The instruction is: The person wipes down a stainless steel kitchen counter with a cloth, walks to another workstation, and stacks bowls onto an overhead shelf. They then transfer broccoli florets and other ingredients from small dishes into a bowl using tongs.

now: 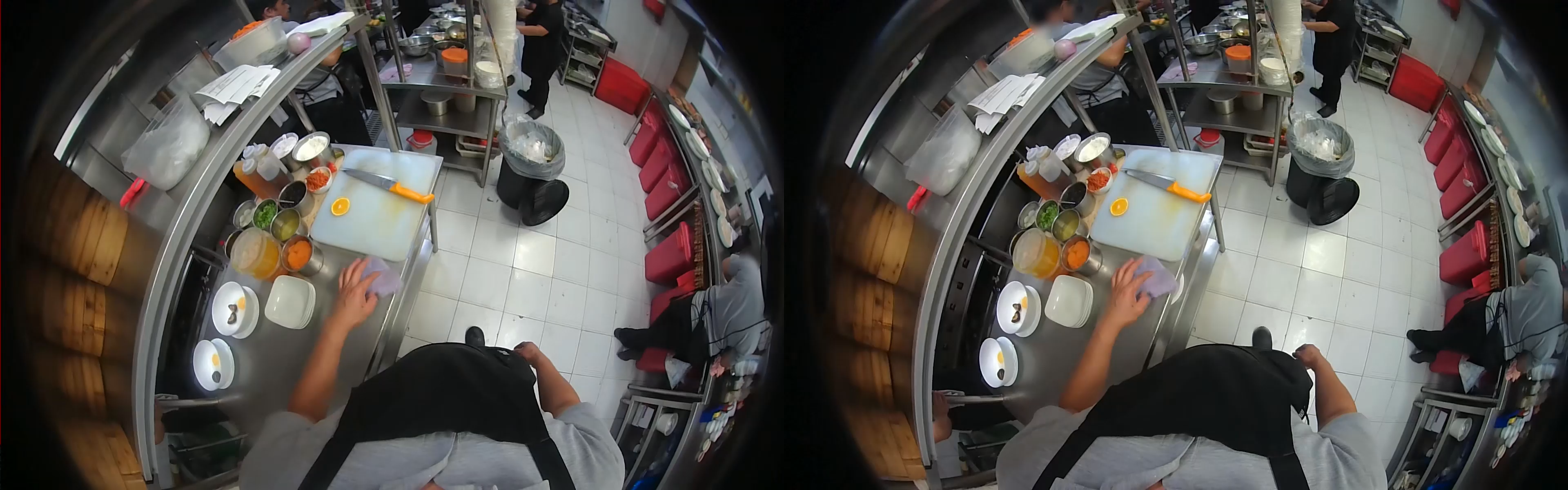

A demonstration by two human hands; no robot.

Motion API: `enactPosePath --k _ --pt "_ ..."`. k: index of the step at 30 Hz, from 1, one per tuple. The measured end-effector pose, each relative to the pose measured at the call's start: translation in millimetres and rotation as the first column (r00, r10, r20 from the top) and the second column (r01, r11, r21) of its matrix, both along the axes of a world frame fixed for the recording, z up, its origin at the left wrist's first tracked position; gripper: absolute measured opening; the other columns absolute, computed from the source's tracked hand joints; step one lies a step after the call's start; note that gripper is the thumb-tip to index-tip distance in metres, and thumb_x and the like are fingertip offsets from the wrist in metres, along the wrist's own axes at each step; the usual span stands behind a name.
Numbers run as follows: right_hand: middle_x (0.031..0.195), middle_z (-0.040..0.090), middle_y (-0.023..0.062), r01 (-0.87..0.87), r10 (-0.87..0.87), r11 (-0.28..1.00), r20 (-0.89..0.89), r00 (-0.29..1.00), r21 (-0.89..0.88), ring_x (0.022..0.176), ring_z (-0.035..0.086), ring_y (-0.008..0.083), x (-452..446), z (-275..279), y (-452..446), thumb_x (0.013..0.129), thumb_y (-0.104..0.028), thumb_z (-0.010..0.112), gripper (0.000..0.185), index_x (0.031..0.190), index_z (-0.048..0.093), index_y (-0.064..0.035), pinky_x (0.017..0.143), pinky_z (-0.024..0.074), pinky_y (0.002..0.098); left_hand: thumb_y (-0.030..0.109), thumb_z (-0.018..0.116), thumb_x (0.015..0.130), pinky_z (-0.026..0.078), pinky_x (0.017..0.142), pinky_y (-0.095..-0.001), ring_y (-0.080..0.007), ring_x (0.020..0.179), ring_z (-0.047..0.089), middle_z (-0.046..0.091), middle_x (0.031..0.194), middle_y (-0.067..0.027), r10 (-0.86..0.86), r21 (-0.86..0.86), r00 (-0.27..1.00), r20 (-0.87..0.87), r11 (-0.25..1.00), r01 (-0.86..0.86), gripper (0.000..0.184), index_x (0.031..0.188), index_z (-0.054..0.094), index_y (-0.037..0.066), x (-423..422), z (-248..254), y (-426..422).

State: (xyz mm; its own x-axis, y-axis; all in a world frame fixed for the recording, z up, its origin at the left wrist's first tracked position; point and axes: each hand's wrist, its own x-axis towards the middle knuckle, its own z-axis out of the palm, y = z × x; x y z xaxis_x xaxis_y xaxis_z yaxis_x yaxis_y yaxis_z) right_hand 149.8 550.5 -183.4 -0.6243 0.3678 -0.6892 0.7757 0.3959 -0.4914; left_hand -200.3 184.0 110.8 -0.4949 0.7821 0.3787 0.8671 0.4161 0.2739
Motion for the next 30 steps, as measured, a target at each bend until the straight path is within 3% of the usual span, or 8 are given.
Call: enactPosePath --k 5,11,14,20,26,27,29,30 --pt "0.095 0.067 0.0170 -0.016 0.016 0.999 0.008 1.000 -0.037 0.089 0.065 0.0304 -12.5 14.3 -12.1 0.077 -0.033 0.063 0.036 0.096 0.069 -0.0036 0.080 0.0506 0.0361 0.021 0.062 0.078 0.025 0.103 -0.0502 -0.0361 0.126 0.031 0.039 0.133 -0.0171 0.322 -0.006 0.901 0.292 0.942 -0.335 0.052 0.125 0.047 0.004 15.6 -74.5 -7.4" --pt "0.089 0.068 0.0165 -0.060 0.062 0.995 -0.031 0.998 0.085 0.082 0.067 0.0278 -20.2 39.4 -36.4 0.077 -0.031 0.064 0.035 0.097 0.069 -0.0022 0.075 0.0520 0.0351 0.024 0.061 0.081 0.026 0.103 -0.0496 -0.0364 0.125 0.033 0.038 0.134 -0.0178 0.340 0.073 0.936 0.088 0.935 -0.347 0.048 0.123 0.048 0.004 29.6 -110.9 -7.1" --pt "0.091 0.068 0.0177 0.045 -0.046 0.996 -0.019 0.999 -0.081 0.085 0.066 0.0256 -16.1 42.6 -44.3 0.076 -0.034 0.066 0.041 0.100 0.067 -0.0010 0.078 0.0517 0.0342 0.024 0.059 0.083 0.026 0.103 -0.0496 -0.0369 0.125 0.033 0.039 0.134 -0.0177 0.299 0.095 0.949 0.100 0.946 -0.308 0.043 0.120 0.050 0.004 23.4 -111.2 -12.0" --pt "0.089 0.068 0.0165 -0.027 0.028 0.997 -0.007 1.000 0.078 0.084 0.066 0.0256 17.4 56.4 -70.2 0.077 -0.031 0.064 0.036 0.098 0.068 -0.0017 0.076 0.0517 0.0338 0.021 0.057 0.084 0.024 0.104 -0.0476 -0.0352 0.125 0.034 0.040 0.135 -0.0159 0.248 0.173 0.959 0.135 0.947 -0.270 0.038 0.118 0.053 0.005 18.1 -120.6 -15.0" --pt "0.099 0.067 0.0136 -0.098 0.096 0.995 -0.083 0.992 -0.025 0.092 0.064 0.0288 60.1 -17.8 -51.8 0.075 -0.035 0.064 0.037 0.098 0.070 -0.0069 0.082 0.0501 0.0353 0.022 0.055 0.090 0.039 0.095 -0.0397 -0.0278 0.110 0.052 0.056 0.119 -0.0151 0.148 0.431 0.897 0.417 0.836 -0.339 0.033 0.117 0.055 0.003 8.1 -115.6 -23.6" --pt "0.100 0.067 0.0129 -0.018 0.018 0.999 -0.014 1.000 -0.034 0.092 0.064 0.0284 56.9 -17.4 -49.4 0.075 -0.036 0.064 0.037 0.098 0.069 -0.0074 0.082 0.0499 0.0354 0.022 0.055 0.090 0.039 0.095 -0.0397 -0.0278 0.110 0.052 0.056 0.119 -0.0151 0.147 0.442 0.901 0.409 0.832 -0.336 0.033 0.117 0.055 0.003 6.9 -96.2 -26.0" --pt "0.099 0.067 0.0151 -0.147 0.145 0.988 0.038 0.989 0.045 0.090 0.065 0.0281 45.8 2.6 -50.5 0.076 -0.035 0.063 0.038 0.097 0.069 -0.0048 0.082 0.0500 0.0349 0.014 0.056 0.089 0.041 0.093 -0.0348 -0.0215 0.102 0.057 0.064 0.105 -0.0124 0.043 0.300 0.596 0.802 0.835 -0.462 0.029 0.115 0.057 0.000 17.3 -21.9 -42.6" --pt "0.097 0.067 0.0163 -0.079 0.079 0.997 0.016 0.997 0.003 0.087 0.065 0.0279 41.7 5.8 -47.5 0.077 -0.032 0.063 0.037 0.100 0.067 -0.0032 0.078 0.0517 0.0358 0.013 0.056 0.090 0.043 0.090 -0.0325 -0.0189 0.096 0.059 0.065 0.099 -0.0100 -0.058 0.412 0.648 0.759 0.814 -0.409 0.026 0.112 0.058 -0.001 16.4 -0.6 -53.8"
